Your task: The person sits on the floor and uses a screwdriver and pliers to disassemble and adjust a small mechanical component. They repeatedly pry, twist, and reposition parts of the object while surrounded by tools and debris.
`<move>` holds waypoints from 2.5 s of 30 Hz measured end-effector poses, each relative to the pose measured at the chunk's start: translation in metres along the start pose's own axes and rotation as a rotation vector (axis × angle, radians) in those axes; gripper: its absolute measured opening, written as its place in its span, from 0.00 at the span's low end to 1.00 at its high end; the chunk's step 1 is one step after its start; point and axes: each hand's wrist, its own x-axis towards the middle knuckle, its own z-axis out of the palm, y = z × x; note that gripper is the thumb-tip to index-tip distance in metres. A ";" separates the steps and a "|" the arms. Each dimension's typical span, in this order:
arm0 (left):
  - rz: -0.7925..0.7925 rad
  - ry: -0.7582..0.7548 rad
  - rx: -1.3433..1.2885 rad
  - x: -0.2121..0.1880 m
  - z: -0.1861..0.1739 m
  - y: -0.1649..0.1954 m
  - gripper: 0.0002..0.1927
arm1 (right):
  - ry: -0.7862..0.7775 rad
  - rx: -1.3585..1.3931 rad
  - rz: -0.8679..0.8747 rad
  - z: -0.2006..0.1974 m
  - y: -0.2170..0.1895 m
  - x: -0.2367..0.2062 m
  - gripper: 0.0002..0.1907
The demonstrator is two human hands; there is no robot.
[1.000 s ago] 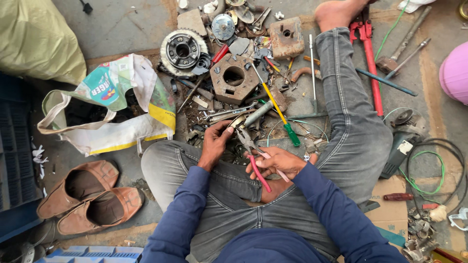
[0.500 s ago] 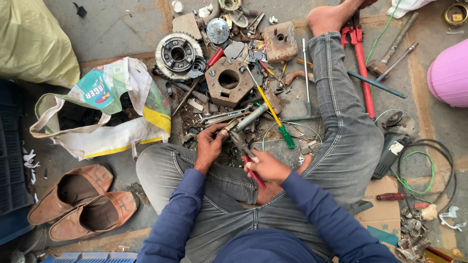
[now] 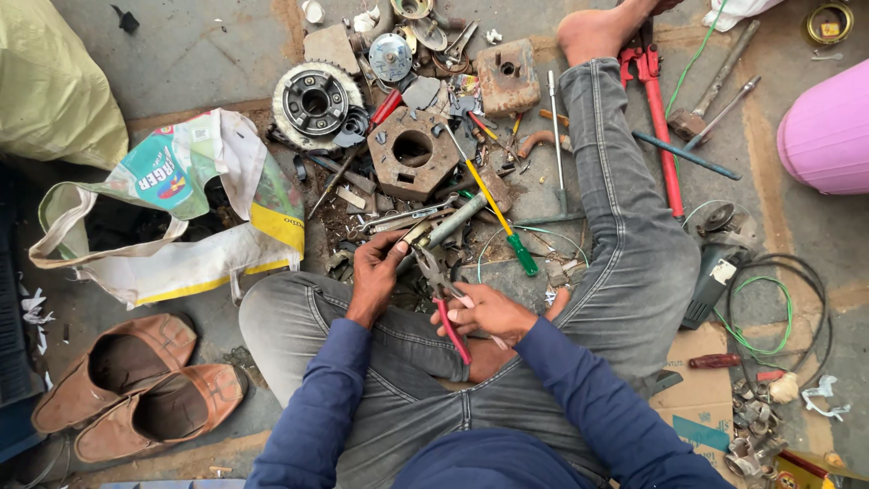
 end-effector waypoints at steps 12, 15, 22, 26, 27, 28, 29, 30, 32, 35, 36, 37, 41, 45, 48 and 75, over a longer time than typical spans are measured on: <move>-0.033 -0.077 -0.064 0.000 -0.001 0.012 0.12 | -0.140 0.210 0.024 -0.005 -0.020 -0.011 0.22; -0.036 -0.077 -0.053 -0.002 -0.002 0.013 0.13 | -0.149 0.257 0.045 -0.008 -0.013 -0.009 0.21; 0.064 0.020 0.088 -0.004 -0.003 0.009 0.11 | 0.387 -0.733 -0.137 0.024 0.006 0.006 0.16; 0.000 0.106 0.129 -0.001 -0.005 0.006 0.11 | 0.633 -1.189 -0.376 0.035 0.005 0.004 0.27; 0.020 0.099 0.129 0.001 -0.006 0.006 0.11 | 0.570 -1.119 -0.318 0.034 0.002 0.005 0.26; 0.030 0.092 0.128 0.001 -0.007 0.006 0.11 | 0.503 -1.047 -0.252 0.031 0.000 0.006 0.24; 0.036 0.081 0.128 0.000 -0.007 0.005 0.11 | 0.438 -0.969 -0.182 0.030 0.000 0.004 0.23; 0.035 0.062 0.078 -0.002 -0.008 0.004 0.11 | 0.310 -0.678 -0.177 0.029 0.000 0.002 0.22; 0.054 0.025 -0.023 -0.001 -0.008 0.003 0.12 | 0.062 -0.109 -0.172 0.023 -0.005 0.001 0.21; 0.027 0.010 -0.060 0.000 -0.008 0.000 0.13 | 0.025 0.077 -0.027 0.018 -0.012 -0.006 0.20; 0.032 0.007 -0.065 0.001 -0.008 -0.001 0.12 | 0.005 0.060 -0.026 0.017 -0.017 -0.006 0.19; 0.036 0.003 -0.070 0.001 -0.007 -0.002 0.12 | -0.014 0.044 -0.025 0.016 -0.021 -0.009 0.18; 0.050 0.002 -0.050 0.001 -0.007 -0.004 0.12 | -0.032 0.010 0.015 0.014 -0.033 -0.012 0.20; 0.001 -0.016 -0.111 -0.001 -0.006 -0.002 0.12 | -0.114 0.140 -0.010 0.009 -0.031 -0.013 0.22; 0.001 -0.018 -0.085 0.000 -0.005 0.002 0.12 | -0.111 0.165 -0.002 0.003 -0.023 -0.009 0.22; -0.020 -0.029 -0.189 0.003 -0.006 0.001 0.12 | -0.144 0.095 -0.033 0.006 -0.037 -0.015 0.20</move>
